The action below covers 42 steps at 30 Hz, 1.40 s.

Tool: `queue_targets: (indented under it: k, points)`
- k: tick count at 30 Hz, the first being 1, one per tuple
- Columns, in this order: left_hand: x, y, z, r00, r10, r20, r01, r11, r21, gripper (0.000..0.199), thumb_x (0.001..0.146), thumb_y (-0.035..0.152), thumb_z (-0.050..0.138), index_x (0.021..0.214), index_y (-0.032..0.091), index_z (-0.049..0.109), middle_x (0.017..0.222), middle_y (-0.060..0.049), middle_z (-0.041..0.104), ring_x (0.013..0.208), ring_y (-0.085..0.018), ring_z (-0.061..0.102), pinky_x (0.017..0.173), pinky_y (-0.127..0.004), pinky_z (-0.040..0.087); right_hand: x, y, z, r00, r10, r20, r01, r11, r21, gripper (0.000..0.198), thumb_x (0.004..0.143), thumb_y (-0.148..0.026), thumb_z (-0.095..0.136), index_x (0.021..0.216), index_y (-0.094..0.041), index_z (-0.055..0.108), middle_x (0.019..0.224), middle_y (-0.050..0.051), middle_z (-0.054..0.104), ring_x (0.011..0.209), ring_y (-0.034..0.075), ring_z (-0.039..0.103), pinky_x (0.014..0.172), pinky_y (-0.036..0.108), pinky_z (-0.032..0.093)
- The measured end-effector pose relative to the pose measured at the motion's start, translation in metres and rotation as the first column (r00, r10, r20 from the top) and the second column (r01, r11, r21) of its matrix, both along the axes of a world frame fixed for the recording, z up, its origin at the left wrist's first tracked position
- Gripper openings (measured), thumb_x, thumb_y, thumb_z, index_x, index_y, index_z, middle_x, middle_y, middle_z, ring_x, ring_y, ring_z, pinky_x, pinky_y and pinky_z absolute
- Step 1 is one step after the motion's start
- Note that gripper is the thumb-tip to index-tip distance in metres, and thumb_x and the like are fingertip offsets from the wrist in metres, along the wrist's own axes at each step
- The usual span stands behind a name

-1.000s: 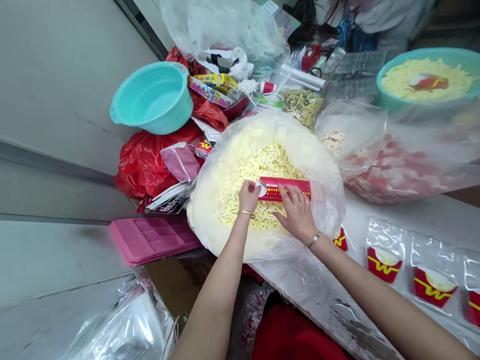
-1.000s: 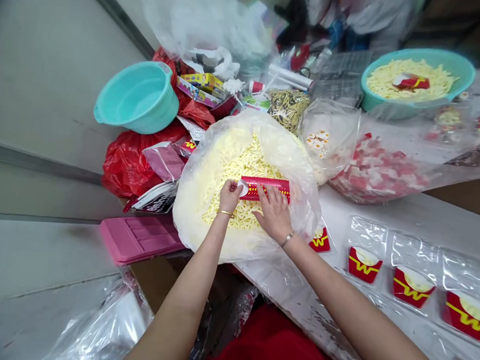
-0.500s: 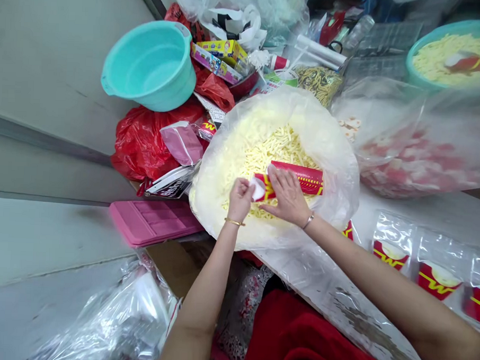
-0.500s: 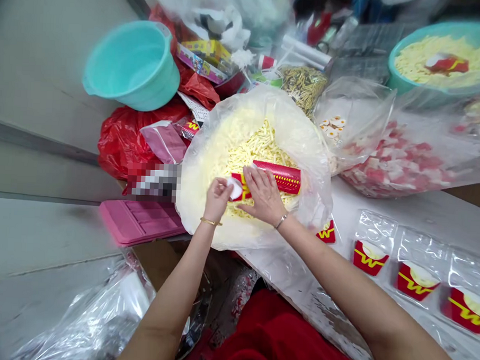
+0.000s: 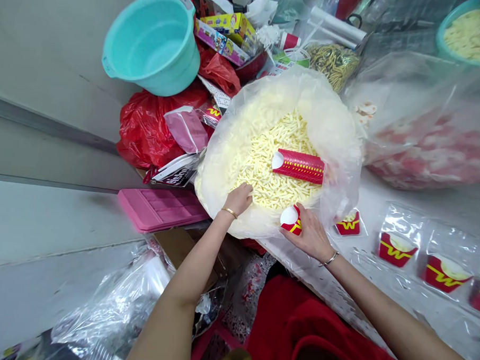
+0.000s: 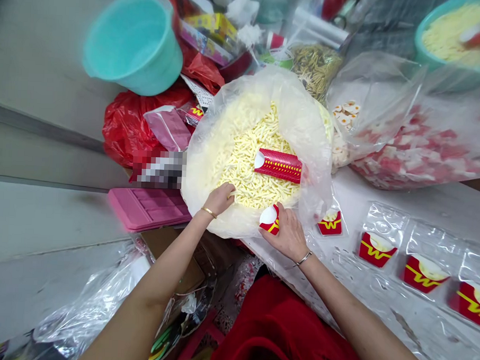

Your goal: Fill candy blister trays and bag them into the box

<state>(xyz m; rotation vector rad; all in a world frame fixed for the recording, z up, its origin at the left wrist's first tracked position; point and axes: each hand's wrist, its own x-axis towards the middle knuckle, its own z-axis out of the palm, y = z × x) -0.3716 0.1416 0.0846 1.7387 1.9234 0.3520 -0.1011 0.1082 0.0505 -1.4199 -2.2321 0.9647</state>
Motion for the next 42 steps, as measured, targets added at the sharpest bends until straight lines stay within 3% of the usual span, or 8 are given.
queue_targets:
  k: [6, 10, 12, 14, 20, 30, 38, 42]
  points:
    - [0.003, 0.009, 0.0, 0.916, 0.234, 0.326, -0.244, 0.97, -0.011, 0.006, 0.077, 0.022, 0.053, 0.08, 0.018, 0.049, 0.063, 0.004, 0.045, 0.054, -0.009, 0.046, 0.054, -0.022, 0.039, -0.005, 0.009, 0.007, 0.991, -0.06, -0.116, 0.063, 0.998, 0.015, 0.076, 0.078, -0.055, 0.06, 0.137, -0.015, 0.034, 0.119, 0.016, 0.054, 0.108, 0.032, 0.051, 0.092, 0.047, 0.043]
    - [0.027, 0.007, 0.019, 0.426, 0.431, 0.795, -0.38, 0.883, -0.276, 0.031, 0.067, 0.032, 0.069, 0.086, 0.019, 0.048, 0.068, 0.004, 0.052, 0.05, -0.005, 0.043, 0.049, -0.019, 0.034, -0.031, 0.023, 0.014, 0.99, -0.049, -0.129, 0.057, 0.997, 0.058, 0.074, 0.079, -0.048, 0.062, 0.137, -0.013, 0.033, 0.123, 0.018, 0.052, 0.111, 0.034, 0.049, 0.094, 0.048, 0.042]
    - [0.042, 0.003, 0.027, 0.31, 0.439, 0.843, -0.335, 0.881, -0.336, 0.036, 0.065, 0.032, 0.071, 0.09, 0.02, 0.049, 0.075, 0.002, 0.056, 0.051, -0.004, 0.044, 0.05, -0.018, 0.034, -0.045, 0.029, 0.016, 0.986, -0.028, -0.164, 0.038, 0.997, 0.063, 0.074, 0.078, -0.045, 0.065, 0.137, -0.013, 0.034, 0.124, 0.018, 0.052, 0.111, 0.034, 0.049, 0.095, 0.047, 0.042]
    - [0.052, -0.001, 0.032, 0.375, 0.419, 0.827, -0.31, 0.897, -0.314, 0.035, 0.067, 0.033, 0.07, 0.094, 0.021, 0.051, 0.078, 0.002, 0.056, 0.053, -0.005, 0.045, 0.051, -0.019, 0.036, -0.057, 0.032, 0.017, 0.979, -0.02, -0.205, 0.034, 0.997, 0.064, 0.073, 0.077, -0.042, 0.066, 0.135, -0.012, 0.034, 0.122, 0.017, 0.053, 0.11, 0.033, 0.05, 0.094, 0.047, 0.043]
    - [0.059, -0.011, 0.036, 0.939, 0.037, 0.341, -0.081, 0.99, 0.116, 0.007, 0.079, 0.019, 0.058, 0.086, 0.019, 0.06, 0.084, -0.001, 0.057, 0.067, -0.01, 0.05, 0.066, -0.024, 0.044, -0.057, 0.035, 0.02, 0.977, -0.078, -0.201, 0.099, 0.99, 0.097, 0.064, 0.078, -0.036, 0.063, 0.132, -0.014, 0.036, 0.12, 0.016, 0.053, 0.11, 0.031, 0.05, 0.095, 0.046, 0.043]
    - [0.084, -0.021, 0.035, 0.984, -0.164, 0.074, 0.156, 0.982, 0.102, 0.01, 0.085, 0.02, 0.054, 0.086, 0.018, 0.064, 0.082, -0.004, 0.06, 0.08, -0.016, 0.057, 0.074, -0.028, 0.046, -0.047, 0.029, 0.012, 0.993, 0.015, -0.115, 0.003, 0.989, 0.149, 0.055, 0.079, -0.023, 0.057, 0.129, -0.012, 0.039, 0.112, 0.016, 0.055, 0.102, 0.03, 0.051, 0.087, 0.043, 0.046]
    - [0.089, -0.015, 0.029, 0.963, -0.225, 0.146, 0.218, 0.974, 0.062, 0.015, 0.086, 0.018, 0.05, 0.085, 0.019, 0.065, 0.087, -0.003, 0.066, 0.082, -0.015, 0.06, 0.075, -0.025, 0.047, -0.035, 0.028, -0.001, 0.973, 0.092, -0.211, -0.04, 0.971, 0.236, 0.061, 0.079, -0.027, 0.061, 0.133, -0.013, 0.035, 0.115, 0.016, 0.055, 0.105, 0.03, 0.052, 0.091, 0.047, 0.046]
    - [0.061, 0.0, 0.025, 0.995, 0.067, -0.067, -0.061, 0.994, 0.093, 0.022, 0.087, 0.024, 0.05, 0.105, 0.017, 0.06, 0.095, -0.007, 0.066, 0.087, -0.017, 0.061, 0.079, -0.028, 0.046, -0.028, 0.033, -0.006, 0.974, -0.032, -0.225, 0.074, 0.98, 0.184, 0.073, 0.077, -0.038, 0.067, 0.137, -0.014, 0.033, 0.121, 0.017, 0.053, 0.11, 0.032, 0.051, 0.095, 0.048, 0.046]
